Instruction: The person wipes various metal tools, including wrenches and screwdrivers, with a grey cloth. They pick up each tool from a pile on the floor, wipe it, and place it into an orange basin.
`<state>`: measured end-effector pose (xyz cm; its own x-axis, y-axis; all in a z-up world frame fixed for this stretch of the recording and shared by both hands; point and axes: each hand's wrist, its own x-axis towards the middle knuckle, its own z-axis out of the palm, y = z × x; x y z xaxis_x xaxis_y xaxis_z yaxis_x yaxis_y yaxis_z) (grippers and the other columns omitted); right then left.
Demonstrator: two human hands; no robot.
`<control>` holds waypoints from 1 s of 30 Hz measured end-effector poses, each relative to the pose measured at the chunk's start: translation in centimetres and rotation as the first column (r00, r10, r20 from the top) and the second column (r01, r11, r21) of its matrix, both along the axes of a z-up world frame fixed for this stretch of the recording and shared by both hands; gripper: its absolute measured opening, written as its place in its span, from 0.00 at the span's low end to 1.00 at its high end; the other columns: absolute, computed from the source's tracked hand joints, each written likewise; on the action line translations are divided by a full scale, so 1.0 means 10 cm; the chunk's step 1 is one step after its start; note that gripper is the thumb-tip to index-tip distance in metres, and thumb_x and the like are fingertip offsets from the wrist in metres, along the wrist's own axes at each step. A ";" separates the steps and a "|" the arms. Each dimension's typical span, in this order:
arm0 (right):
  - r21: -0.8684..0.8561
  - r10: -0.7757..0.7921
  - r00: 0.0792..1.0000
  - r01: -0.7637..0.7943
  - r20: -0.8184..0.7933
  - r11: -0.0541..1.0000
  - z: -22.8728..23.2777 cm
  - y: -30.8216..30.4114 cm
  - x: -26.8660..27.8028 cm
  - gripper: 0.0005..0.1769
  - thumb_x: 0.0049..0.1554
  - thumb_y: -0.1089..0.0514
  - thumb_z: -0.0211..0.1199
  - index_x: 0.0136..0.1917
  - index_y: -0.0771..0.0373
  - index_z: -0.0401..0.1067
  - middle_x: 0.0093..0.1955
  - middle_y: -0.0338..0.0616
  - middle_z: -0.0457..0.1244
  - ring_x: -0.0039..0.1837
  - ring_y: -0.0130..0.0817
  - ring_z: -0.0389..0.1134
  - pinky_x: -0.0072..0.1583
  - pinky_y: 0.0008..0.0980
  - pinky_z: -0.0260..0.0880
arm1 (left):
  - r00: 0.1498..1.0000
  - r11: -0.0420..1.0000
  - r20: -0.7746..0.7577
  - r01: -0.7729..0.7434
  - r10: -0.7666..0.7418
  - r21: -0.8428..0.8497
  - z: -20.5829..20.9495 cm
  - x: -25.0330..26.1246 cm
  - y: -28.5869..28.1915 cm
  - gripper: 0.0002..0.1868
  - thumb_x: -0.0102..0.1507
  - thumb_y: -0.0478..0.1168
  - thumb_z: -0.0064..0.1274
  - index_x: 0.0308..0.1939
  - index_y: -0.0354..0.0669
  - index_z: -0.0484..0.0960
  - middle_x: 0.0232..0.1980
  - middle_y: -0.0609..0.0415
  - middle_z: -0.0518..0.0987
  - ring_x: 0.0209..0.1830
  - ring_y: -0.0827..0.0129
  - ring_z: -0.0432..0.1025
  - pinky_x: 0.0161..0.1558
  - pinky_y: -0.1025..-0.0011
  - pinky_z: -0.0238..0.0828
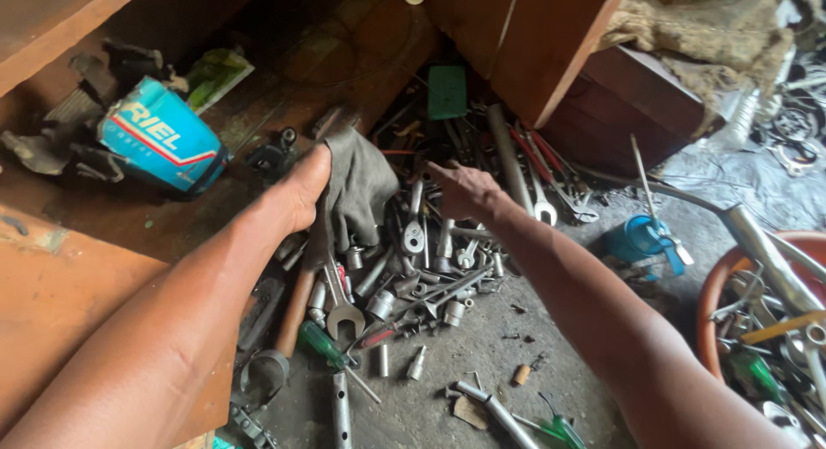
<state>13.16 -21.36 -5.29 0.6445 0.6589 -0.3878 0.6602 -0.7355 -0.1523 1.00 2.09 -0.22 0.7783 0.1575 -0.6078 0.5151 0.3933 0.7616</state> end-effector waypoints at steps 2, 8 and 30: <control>-0.079 0.018 0.999 -0.020 -0.032 0.997 0.07 0.00 0.00 0.50 0.53 0.64 0.56 0.82 0.27 0.49 0.55 0.48 0.69 0.47 0.37 0.70 0.38 0.30 0.65 | 0.996 0.996 -0.004 -0.089 0.089 0.022 -0.06 -0.04 0.11 0.24 0.65 0.58 0.41 0.45 0.45 0.83 0.47 0.52 0.85 0.45 0.63 0.77 0.50 0.58 0.75; -0.100 0.112 0.990 -0.104 0.080 0.990 0.10 -0.05 -0.06 0.46 0.52 0.50 0.67 0.77 0.26 0.51 0.41 0.40 0.62 0.34 0.31 0.61 0.32 0.27 0.61 | 0.973 0.975 0.055 -0.223 0.224 -0.016 0.06 -0.14 0.34 0.27 0.64 0.60 0.43 0.50 0.43 0.82 0.55 0.49 0.83 0.52 0.59 0.76 0.57 0.56 0.73; 0.055 0.219 0.976 -0.218 -0.006 0.974 -0.31 -1.53 -0.35 0.38 0.44 0.63 0.60 0.68 0.46 0.65 0.35 0.34 0.64 0.31 0.24 0.61 0.30 0.21 0.59 | 0.965 0.971 0.104 -0.236 0.239 -0.036 0.10 -0.04 0.31 0.26 0.64 0.58 0.40 0.51 0.43 0.82 0.56 0.49 0.83 0.55 0.58 0.76 0.60 0.53 0.73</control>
<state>9.65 -36.61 -8.41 0.4785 0.8033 -0.3545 0.8018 -0.5643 -0.1965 0.62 5.20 0.75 0.7808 0.3327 -0.5289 0.3209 0.5128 0.7963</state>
